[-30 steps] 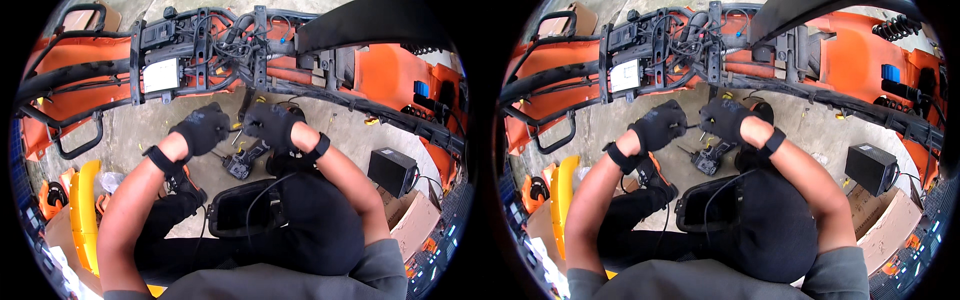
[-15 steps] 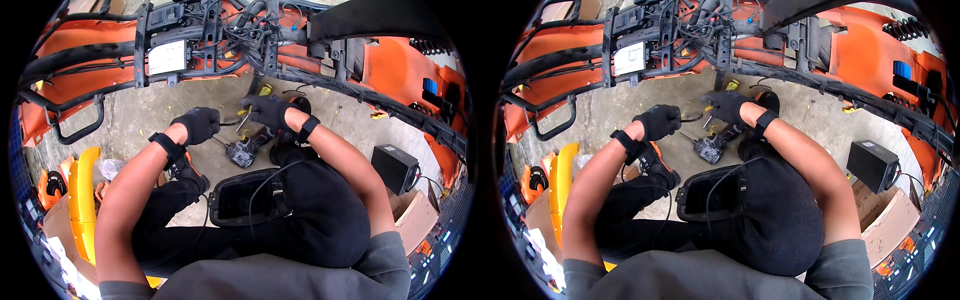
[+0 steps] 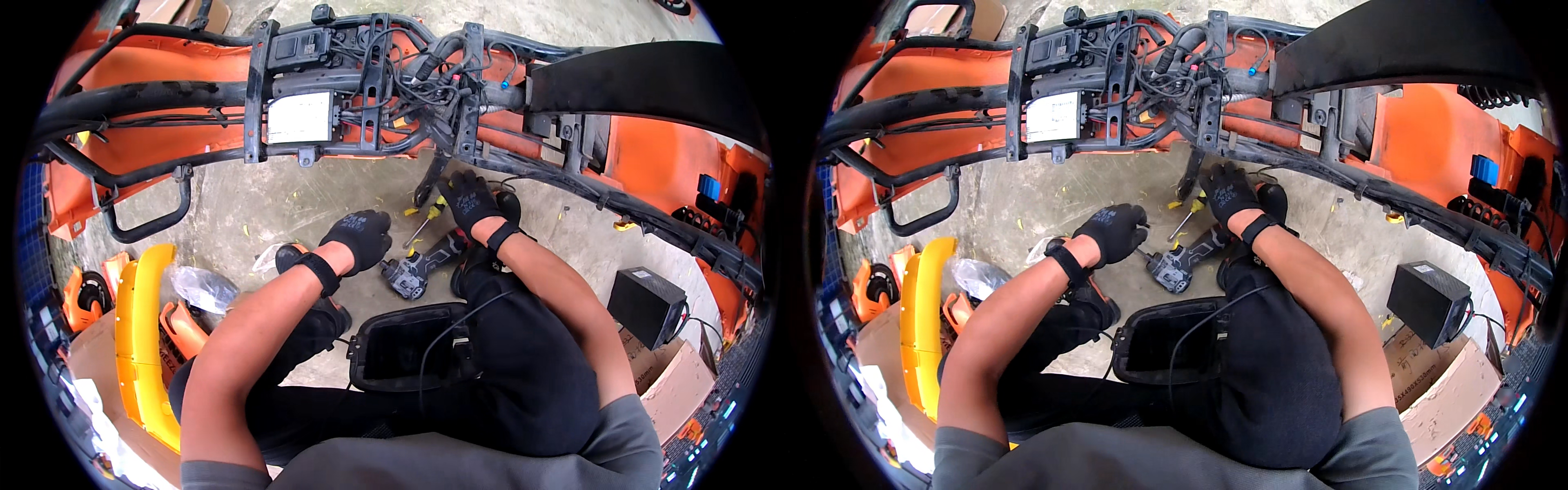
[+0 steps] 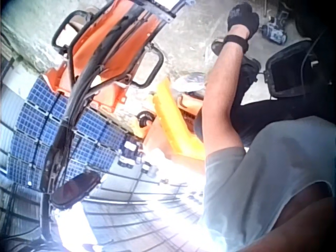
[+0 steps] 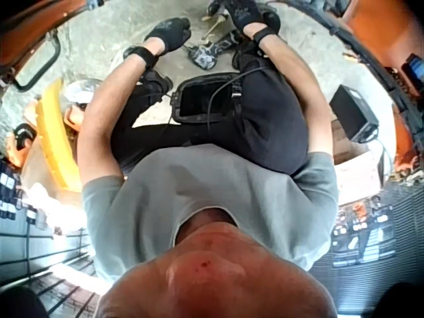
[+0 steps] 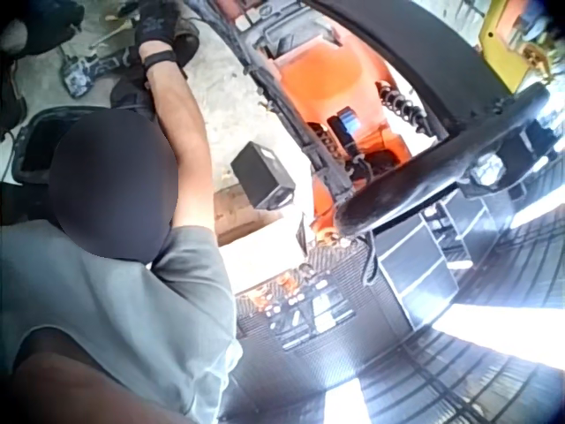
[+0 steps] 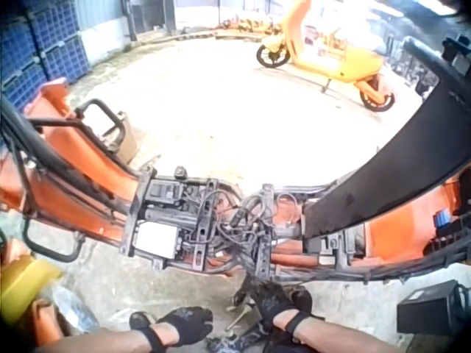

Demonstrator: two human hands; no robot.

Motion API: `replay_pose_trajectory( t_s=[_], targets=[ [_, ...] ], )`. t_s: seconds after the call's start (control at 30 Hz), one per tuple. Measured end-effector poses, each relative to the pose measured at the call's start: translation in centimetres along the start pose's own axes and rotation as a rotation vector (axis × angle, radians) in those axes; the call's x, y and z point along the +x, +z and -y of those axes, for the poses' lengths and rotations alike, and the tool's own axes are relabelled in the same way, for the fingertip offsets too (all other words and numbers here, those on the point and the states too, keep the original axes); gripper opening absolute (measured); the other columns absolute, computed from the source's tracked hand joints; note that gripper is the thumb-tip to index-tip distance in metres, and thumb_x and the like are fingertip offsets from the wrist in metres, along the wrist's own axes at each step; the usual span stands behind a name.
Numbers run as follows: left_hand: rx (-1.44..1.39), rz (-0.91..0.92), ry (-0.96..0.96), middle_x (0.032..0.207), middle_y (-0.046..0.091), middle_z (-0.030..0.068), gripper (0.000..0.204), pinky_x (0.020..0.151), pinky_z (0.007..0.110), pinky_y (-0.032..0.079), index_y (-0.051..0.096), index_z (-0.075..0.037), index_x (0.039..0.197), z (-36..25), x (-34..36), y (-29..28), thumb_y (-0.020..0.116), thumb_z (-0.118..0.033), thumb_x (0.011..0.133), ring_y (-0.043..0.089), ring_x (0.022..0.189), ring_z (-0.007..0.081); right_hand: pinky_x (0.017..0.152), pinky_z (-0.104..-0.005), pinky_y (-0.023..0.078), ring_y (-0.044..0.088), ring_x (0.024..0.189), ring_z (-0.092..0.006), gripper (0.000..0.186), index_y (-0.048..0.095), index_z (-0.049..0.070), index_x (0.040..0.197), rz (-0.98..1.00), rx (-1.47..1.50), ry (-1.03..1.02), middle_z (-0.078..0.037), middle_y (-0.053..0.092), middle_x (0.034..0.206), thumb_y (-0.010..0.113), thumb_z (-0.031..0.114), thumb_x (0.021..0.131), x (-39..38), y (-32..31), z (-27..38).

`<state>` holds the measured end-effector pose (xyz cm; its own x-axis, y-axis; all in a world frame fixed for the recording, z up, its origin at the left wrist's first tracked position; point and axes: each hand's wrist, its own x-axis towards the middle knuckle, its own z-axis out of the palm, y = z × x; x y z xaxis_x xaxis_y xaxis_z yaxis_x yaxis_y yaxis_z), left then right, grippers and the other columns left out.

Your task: The person connects and organizes electrical wires and plastic connectors on the frame of an orange vehicle by hand. They manipulate various wiring harnesses and handle an electronic module mounted to the frame.

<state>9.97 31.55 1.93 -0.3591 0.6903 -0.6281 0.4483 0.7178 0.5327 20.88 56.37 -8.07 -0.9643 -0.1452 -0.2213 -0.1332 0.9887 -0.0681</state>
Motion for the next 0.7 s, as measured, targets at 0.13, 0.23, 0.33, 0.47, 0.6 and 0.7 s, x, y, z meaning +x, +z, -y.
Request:
replay_pose_trajectory(
  t_s=[0.13,0.23,0.33,0.47,0.6,0.7],
  targets=[
    [-0.013,-0.103,0.105,0.106,0.067,0.0208,0.025,0.089,0.048,0.051,0.066,-0.005,0.108,-2.4,-0.1,-2.6,0.063,-0.023,0.091,0.064,0.102,0.0402,0.098,-0.0506,0.044,0.053,0.120,-0.0348,0.024,0.069,0.017,0.108,-0.045,-0.090,0.010,-0.014,0.061,0.124,0.057,0.016,0.087,0.0,0.3,-1.2],
    [0.015,-0.240,0.208,0.098,0.066,0.0199,0.021,0.083,0.047,0.051,0.064,-0.004,0.106,-3.4,-0.4,-4.8,0.065,-0.019,0.091,0.064,0.095,0.0397,0.097,-0.0506,0.043,0.055,0.116,-0.0342,0.022,0.070,0.018,0.105,0.046,-0.081,0.032,-0.012,0.061,0.120,0.058,0.018,0.087,-0.2,1.2,-1.4],
    [-0.031,-0.463,0.282,0.096,0.065,0.0190,0.017,0.078,0.046,0.051,0.063,-0.005,0.106,-3.8,-0.6,-7.0,0.064,-0.013,0.091,0.065,0.089,0.0386,0.097,-0.0491,0.044,0.055,0.116,-0.0340,0.021,0.070,0.019,0.104,0.157,-0.019,0.093,-0.011,0.061,0.119,0.058,0.018,0.087,-0.9,0.6,-1.4],
    [0.057,-0.686,0.384,0.107,0.062,0.0177,0.027,0.077,0.045,0.052,0.060,-0.004,0.113,-4.9,0.2,-10.3,0.068,-0.008,0.088,0.064,0.094,0.0382,0.095,-0.0471,0.047,0.056,0.117,-0.0339,0.021,0.070,0.019,0.105,0.278,-0.021,0.119,-0.011,0.062,0.119,0.058,0.019,0.088,-1.1,0.3,-1.6],
    [0.111,-0.794,0.384,0.111,0.061,0.0170,0.034,0.077,0.045,0.052,0.057,-0.005,0.118,-5.5,2.0,-11.4,0.070,-0.010,0.086,0.064,0.096,0.0385,0.094,-0.0465,0.050,0.057,0.115,-0.0351,0.026,0.070,0.016,0.108,0.262,0.088,0.118,-0.013,0.062,0.119,0.062,0.018,0.084,-1.1,-0.5,-1.5],
    [0.131,-0.792,0.337,0.108,0.062,0.0171,0.036,0.077,0.046,0.053,0.057,-0.005,0.118,-5.8,3.2,-11.3,0.071,-0.011,0.086,0.065,0.094,0.0387,0.095,-0.0466,0.050,0.057,0.115,-0.0367,0.025,0.070,0.015,0.111,0.279,0.306,0.124,-0.013,0.062,0.121,0.061,0.019,0.087,-1.4,-2.3,-1.3]
  ],
)
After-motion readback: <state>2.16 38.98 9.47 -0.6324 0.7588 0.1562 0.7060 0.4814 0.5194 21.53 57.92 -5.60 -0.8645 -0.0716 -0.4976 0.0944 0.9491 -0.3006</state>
